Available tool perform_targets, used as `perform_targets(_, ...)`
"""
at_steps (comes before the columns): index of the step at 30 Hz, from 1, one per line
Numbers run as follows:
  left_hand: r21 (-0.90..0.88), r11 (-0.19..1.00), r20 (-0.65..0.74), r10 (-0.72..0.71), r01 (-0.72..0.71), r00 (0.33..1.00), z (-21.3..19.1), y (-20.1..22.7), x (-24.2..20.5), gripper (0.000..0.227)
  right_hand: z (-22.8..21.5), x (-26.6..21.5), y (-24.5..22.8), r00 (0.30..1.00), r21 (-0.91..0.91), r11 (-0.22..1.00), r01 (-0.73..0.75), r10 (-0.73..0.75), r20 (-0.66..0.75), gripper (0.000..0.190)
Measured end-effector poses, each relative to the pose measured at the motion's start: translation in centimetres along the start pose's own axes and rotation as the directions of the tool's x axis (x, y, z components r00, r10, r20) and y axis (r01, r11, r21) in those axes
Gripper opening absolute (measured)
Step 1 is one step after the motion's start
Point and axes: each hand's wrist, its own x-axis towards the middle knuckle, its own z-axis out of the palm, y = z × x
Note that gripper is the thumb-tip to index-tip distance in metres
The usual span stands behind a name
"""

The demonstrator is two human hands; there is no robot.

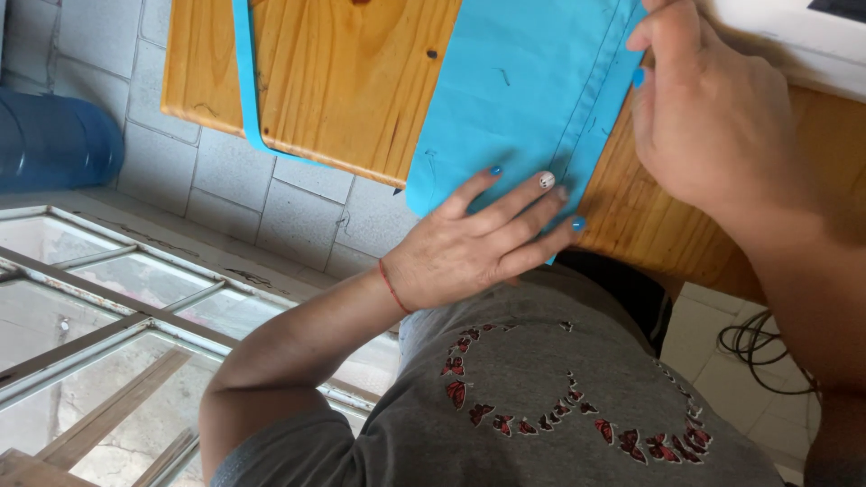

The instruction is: Cutting fabric with scissors and setting up a sewing machine to sew a piece of cloth.

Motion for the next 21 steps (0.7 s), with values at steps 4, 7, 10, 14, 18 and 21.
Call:
perform_targets(4,0.246,0.967,-0.145,-0.026,0.062,0.989,2.6,2.4,-2.1,0.033,0.3,-2.4,0.9,0.979,0.103,0.986,0.128,-0.109,-0.175,0.051)
perform_targets(7,0.269,0.962,-0.250,0.032,0.038,0.968,4.2,2.8,-2.5,0.031,0.0,-3.1,1.6,0.939,0.099,0.956,0.277,-0.247,-0.241,0.053)
perform_targets(10,0.237,0.969,-0.364,0.027,0.065,0.931,4.5,2.5,-1.7,0.021,0.9,-2.6,1.5,0.916,0.090,0.919,0.383,-0.365,-0.165,0.053)
perform_targets(14,0.193,0.980,-0.395,0.035,0.046,0.918,2.9,1.6,-1.2,0.017,1.3,-3.1,1.2,0.912,0.032,0.914,0.405,-0.400,-0.093,0.056)
perform_targets(18,-0.081,0.995,-0.463,-0.089,0.058,0.882,1.2,1.2,-0.8,0.007,1.5,-2.8,1.0,0.905,0.048,0.904,0.425,-0.425,-0.015,0.057)
perform_targets(21,-0.388,0.910,-0.472,-0.332,0.145,0.817,0.5,0.7,-1.1,0.014,1.5,-2.2,0.9,0.890,-0.032,0.891,0.452,-0.453,-0.043,0.066)
